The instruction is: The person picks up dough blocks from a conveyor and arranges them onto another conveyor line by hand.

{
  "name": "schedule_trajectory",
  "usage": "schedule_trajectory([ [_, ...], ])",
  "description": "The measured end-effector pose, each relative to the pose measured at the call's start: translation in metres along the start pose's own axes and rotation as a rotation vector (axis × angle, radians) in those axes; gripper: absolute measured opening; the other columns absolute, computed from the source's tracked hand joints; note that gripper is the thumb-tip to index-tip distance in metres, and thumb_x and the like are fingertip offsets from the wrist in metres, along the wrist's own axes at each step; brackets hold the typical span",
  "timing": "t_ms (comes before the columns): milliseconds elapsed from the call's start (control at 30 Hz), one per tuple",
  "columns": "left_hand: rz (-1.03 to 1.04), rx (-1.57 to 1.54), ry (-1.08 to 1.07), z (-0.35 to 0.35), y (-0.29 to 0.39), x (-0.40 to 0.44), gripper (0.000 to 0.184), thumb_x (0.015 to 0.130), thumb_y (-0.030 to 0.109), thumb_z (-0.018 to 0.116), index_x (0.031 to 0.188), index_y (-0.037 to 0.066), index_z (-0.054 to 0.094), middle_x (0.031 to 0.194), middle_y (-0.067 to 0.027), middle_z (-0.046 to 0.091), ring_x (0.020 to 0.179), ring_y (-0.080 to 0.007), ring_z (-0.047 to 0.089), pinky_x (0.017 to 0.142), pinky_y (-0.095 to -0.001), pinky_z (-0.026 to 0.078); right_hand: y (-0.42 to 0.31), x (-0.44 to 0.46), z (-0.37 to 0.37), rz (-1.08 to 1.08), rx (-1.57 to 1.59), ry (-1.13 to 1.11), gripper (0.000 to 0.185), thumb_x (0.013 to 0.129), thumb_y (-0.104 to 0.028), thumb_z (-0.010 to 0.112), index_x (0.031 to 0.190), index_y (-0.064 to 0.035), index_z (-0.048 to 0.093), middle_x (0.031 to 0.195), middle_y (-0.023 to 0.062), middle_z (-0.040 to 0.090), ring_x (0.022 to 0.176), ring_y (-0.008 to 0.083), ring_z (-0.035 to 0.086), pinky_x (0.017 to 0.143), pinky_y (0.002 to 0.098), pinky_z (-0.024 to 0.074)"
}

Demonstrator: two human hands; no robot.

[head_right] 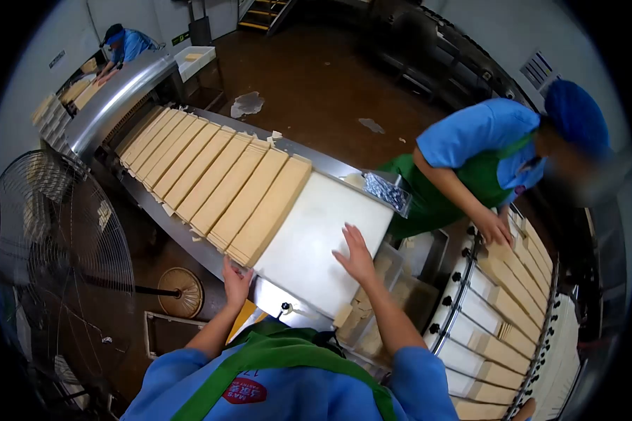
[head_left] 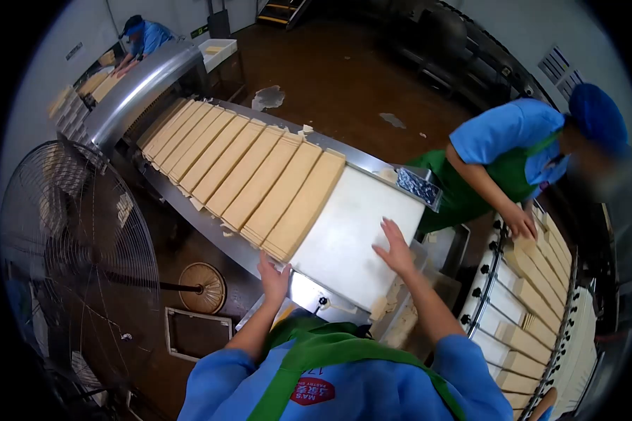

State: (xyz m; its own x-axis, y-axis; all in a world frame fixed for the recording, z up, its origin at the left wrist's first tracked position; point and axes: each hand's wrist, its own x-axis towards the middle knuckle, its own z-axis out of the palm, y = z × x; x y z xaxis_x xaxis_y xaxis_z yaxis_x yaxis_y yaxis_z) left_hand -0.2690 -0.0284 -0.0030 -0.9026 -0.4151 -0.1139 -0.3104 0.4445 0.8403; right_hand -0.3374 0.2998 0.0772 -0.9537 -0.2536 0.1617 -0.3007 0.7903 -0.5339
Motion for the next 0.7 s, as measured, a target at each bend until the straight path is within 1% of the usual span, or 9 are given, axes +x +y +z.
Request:
schedule_trajectory([
  [67, -0.069, -0.068, -0.043, -0.007, 0.019, 0.016, 0.084, 0.071, 0.012, 0.073, 0.137, 0.001, 0.023, 0.11, -0.0219, 0.044, 0.088, -0.0321, 0.053, 0.076, -0.0385, 0.046, 0.006, 0.071, 0.014, -0.049, -0.033, -0.009, 0.063, 0.078, -0.024, 0.068, 0.129, 0.0027, 0.042, 0.138, 0.0183, 0.038, 0.129, 0.0336, 0.033, 0.107, 0.0381, 0.0303],
  [167, 0.069, -0.154, -0.064, 0.008, -0.004, 0.04, 0.082, 0.066, 0.011, 0.074, 0.133, -0.001, 0.028, 0.116, -0.0248, 0.045, 0.101, -0.0388, 0.05, 0.085, -0.0403, 0.044, 0.011, 0.164, 0.043, -0.014, -0.091, -0.063, 0.067, 0.077, -0.028, 0.067, 0.13, 0.0037, 0.039, 0.136, 0.0194, 0.039, 0.127, 0.033, 0.035, 0.106, 0.0376, 0.0312],
  [200, 0.103, -0.049, -0.043, 0.007, 0.003, 0.04, 0.081, 0.065, 0.011, 0.075, 0.132, -0.003, 0.029, 0.116, -0.0254, 0.046, 0.103, -0.0395, 0.049, 0.088, -0.0403, 0.043, 0.013, 0.191, 0.055, 0.001, -0.132, -0.08, 0.068, 0.077, -0.029, 0.067, 0.13, 0.0035, 0.039, 0.136, 0.0192, 0.04, 0.127, 0.0327, 0.036, 0.105, 0.0375, 0.0317],
  [367, -0.024, 0.076, -0.251, -0.016, 0.037, 0.046, 0.087, 0.067, 0.017, 0.076, 0.135, -0.005, 0.026, 0.111, -0.0253, 0.049, 0.094, -0.0386, 0.052, 0.079, -0.0415, 0.045, 0.013, 0.274, 0.107, 0.108, -0.189, -0.204, 0.072, 0.074, -0.037, 0.067, 0.13, -0.0005, 0.041, 0.133, 0.016, 0.043, 0.123, 0.033, 0.039, 0.103, 0.0382, 0.034],
  [433, 0.031, 0.142, -0.298, -0.015, 0.033, 0.05, 0.087, 0.067, 0.019, 0.076, 0.135, -0.005, 0.026, 0.109, -0.0256, 0.05, 0.093, -0.0384, 0.053, 0.077, -0.0413, 0.046, 0.006, 0.276, 0.117, 0.161, -0.292, -0.177, 0.068, 0.07, -0.041, 0.068, 0.124, -0.0034, 0.048, 0.123, 0.0152, 0.049, 0.117, 0.0329, 0.044, 0.097, 0.0409, 0.038],
  [500, 0.218, 0.269, -0.242, -0.011, 0.033, 0.052, 0.088, 0.064, 0.017, 0.077, 0.134, -0.008, 0.029, 0.104, -0.0272, 0.053, 0.089, -0.0386, 0.055, 0.078, -0.0415, 0.047, 0.007, 0.268, 0.111, 0.205, -0.295, -0.177, 0.066, 0.07, -0.042, 0.069, 0.121, -0.0039, 0.05, 0.12, 0.0144, 0.051, 0.114, 0.0323, 0.045, 0.094, 0.0416, 0.0389],
  [533, 0.157, 0.228, -0.32, -0.016, 0.044, 0.052, 0.089, 0.064, 0.018, 0.077, 0.135, -0.007, 0.029, 0.105, -0.0285, 0.053, 0.096, -0.0429, 0.052, 0.083, -0.0437, 0.044, 0.013, 0.261, 0.1, 0.228, -0.301, -0.183, 0.064, 0.07, -0.042, 0.069, 0.119, -0.0044, 0.052, 0.116, 0.0136, 0.052, 0.111, 0.0317, 0.046, 0.092, 0.0423, 0.0398],
  [600, 0.361, 0.322, -0.348, -0.011, 0.031, 0.053, 0.089, 0.063, 0.018, 0.078, 0.135, -0.004, 0.031, 0.102, -0.0277, 0.054, 0.093, -0.0421, 0.053, 0.081, -0.0437, 0.045, 0.03, 0.227, 0.071, 0.313, -0.314, -0.126, 0.062, 0.068, -0.044, 0.071, 0.114, -0.0056, 0.056, 0.111, 0.0122, 0.053, 0.106, 0.0309, 0.048, 0.089, 0.0428, 0.0404],
  [700, 0.392, 0.413, -0.638, -0.012, 0.053, 0.06, 0.089, 0.063, 0.019, 0.078, 0.137, 0.002, 0.031, 0.097, -0.0251, 0.055, 0.088, -0.0415, 0.055, 0.076, -0.0448, 0.047, 0.07, 0.135, 0.033, 0.488, -0.19, 0.137, 0.061, 0.063, -0.043, 0.077, 0.106, -0.0059, 0.054, 0.105, 0.0151, 0.054, 0.103, 0.0334, 0.051, 0.088, 0.0424, 0.0412],
])
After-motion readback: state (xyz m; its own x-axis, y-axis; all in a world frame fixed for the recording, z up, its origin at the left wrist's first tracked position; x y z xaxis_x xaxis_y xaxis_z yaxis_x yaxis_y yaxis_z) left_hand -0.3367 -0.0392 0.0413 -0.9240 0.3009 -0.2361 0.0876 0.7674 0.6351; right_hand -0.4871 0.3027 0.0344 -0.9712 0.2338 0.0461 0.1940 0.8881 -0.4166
